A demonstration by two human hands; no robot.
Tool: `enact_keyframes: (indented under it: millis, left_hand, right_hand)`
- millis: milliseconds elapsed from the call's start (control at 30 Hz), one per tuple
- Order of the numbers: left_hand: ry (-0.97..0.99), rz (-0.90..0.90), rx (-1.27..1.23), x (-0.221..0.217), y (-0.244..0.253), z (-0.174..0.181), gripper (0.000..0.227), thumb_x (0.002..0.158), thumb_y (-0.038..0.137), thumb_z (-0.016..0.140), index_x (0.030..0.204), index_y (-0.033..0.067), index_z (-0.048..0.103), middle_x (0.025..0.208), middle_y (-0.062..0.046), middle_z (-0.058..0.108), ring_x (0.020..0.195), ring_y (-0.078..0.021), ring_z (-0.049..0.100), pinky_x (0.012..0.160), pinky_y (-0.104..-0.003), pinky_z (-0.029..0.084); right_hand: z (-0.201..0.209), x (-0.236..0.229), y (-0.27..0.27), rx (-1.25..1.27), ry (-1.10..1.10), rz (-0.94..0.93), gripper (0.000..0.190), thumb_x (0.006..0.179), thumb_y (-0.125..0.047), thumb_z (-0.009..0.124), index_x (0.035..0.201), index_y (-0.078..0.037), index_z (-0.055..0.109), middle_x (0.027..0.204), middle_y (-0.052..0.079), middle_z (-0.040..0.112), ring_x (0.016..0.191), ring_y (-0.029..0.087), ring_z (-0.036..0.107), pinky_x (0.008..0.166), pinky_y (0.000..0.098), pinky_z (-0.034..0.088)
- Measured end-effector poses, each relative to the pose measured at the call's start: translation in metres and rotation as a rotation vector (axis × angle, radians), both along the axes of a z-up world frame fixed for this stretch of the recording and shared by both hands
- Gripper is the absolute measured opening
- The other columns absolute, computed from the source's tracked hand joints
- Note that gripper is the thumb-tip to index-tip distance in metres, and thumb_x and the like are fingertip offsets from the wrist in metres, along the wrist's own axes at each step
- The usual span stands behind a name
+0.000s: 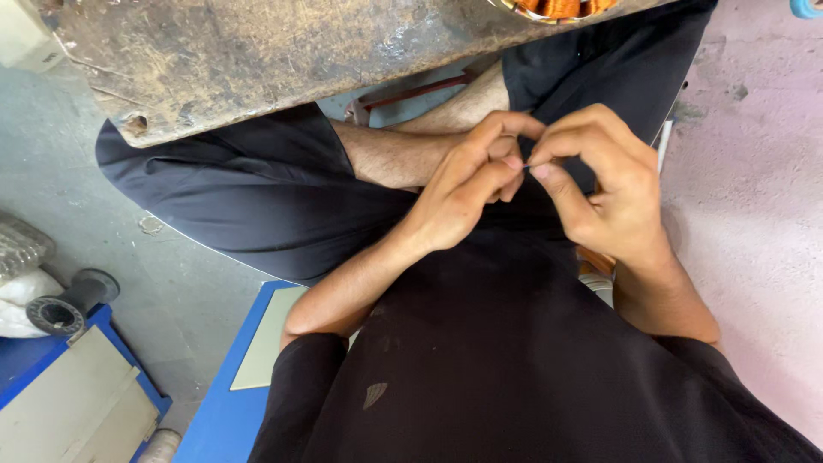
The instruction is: The person winds copper wire around the slots of a motor stator, using a metal rod to guide the wire. They use scissors to cut the wire and a soldering iron to secure connections. The person also uses a multimeter to test the electrical continuity of the windings.
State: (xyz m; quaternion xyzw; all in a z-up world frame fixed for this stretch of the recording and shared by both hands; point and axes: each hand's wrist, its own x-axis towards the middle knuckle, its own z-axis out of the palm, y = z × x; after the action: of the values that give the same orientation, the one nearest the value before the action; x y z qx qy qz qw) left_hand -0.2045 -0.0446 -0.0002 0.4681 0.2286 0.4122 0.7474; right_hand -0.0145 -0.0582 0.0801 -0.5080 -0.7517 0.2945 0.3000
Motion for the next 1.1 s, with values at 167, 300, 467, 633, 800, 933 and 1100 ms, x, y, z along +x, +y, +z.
enact_keyframes:
  millis: [167,300,467,633,800,933,1100]
  left_hand:
    - [-0.123,-0.072,-0.373,0.007,0.01,-0.019,0.017,0.103,0.006,0.046,0.108,-0.0024,0.059,0.075,0.002,0.047,0.059,-0.0039,0.035,0.049,-0.022,0.027]
    - [-0.165,0.019,-0.383,0.014,0.01,-0.026,0.011,0.102,0.003,0.047,0.107,-0.0003,0.055,0.085,-0.002,0.053,0.065,-0.004,0.038,0.052,-0.022,0.029]
    - [-0.141,0.149,-0.276,0.018,0.005,-0.026,0.018,0.099,-0.003,0.046,0.116,0.0005,0.048,0.097,-0.006,0.056,0.076,-0.0042,0.045,0.062,-0.023,0.036]
    - [-0.181,0.196,-0.343,0.021,0.004,-0.022,0.029,0.099,-0.005,0.047,0.126,0.0028,0.041,0.099,-0.009,0.059,0.064,-0.0048,0.041,0.054,-0.02,0.031]
    - [-0.313,0.233,-0.376,0.02,0.002,-0.015,0.04,0.099,-0.006,0.047,0.137,0.0046,0.037,0.102,-0.008,0.058,0.067,-0.0063,0.041,0.057,-0.021,0.032]
    - [-0.212,0.237,-0.295,0.018,0.001,-0.011,0.039,0.101,-0.003,0.054,0.138,0.0041,0.043,0.098,-0.006,0.057,0.072,-0.0048,0.045,0.06,-0.019,0.035]
    - [-0.139,0.252,-0.211,0.014,0.001,-0.009,0.016,0.102,0.004,0.066,0.117,0.0015,0.063,0.105,-0.002,0.064,0.093,-0.0018,0.058,0.084,-0.018,0.048]
  right_hand:
    - [-0.007,-0.009,0.004,0.158,-0.166,0.049,0.017,0.098,0.009,0.078,0.107,-0.001,0.067,0.126,0.017,0.05,0.092,0.019,0.06,0.083,0.0272,0.053]
    - [-0.01,-0.016,0.009,0.227,-0.238,0.05,0.023,0.088,0.01,0.08,0.103,0.0,0.066,0.127,0.016,0.05,0.107,0.03,0.057,0.086,0.034,0.052]
    - [-0.008,-0.015,0.016,0.141,-0.172,0.01,0.033,0.083,0.005,0.083,0.111,0.003,0.067,0.124,0.02,0.047,0.099,0.025,0.055,0.085,0.0374,0.051]
    - [-0.008,-0.014,0.017,0.152,-0.164,0.045,0.039,0.088,0.004,0.083,0.122,0.001,0.066,0.129,0.017,0.048,0.106,0.025,0.059,0.089,0.034,0.053]
    - [-0.01,-0.018,0.019,0.203,-0.194,0.02,0.026,0.084,0.005,0.085,0.104,0.003,0.069,0.116,0.017,0.054,0.092,0.026,0.057,0.075,0.0351,0.05]
    - [-0.008,-0.02,0.025,0.387,-0.22,0.018,0.016,0.086,0.003,0.086,0.093,-0.001,0.073,0.109,0.015,0.055,0.095,0.032,0.054,0.071,0.033,0.049]
    - [0.0,-0.015,0.027,0.542,-0.292,0.003,0.015,0.082,-0.009,0.087,0.088,-0.002,0.075,0.094,0.011,0.055,0.088,0.031,0.051,0.072,0.0434,0.047]
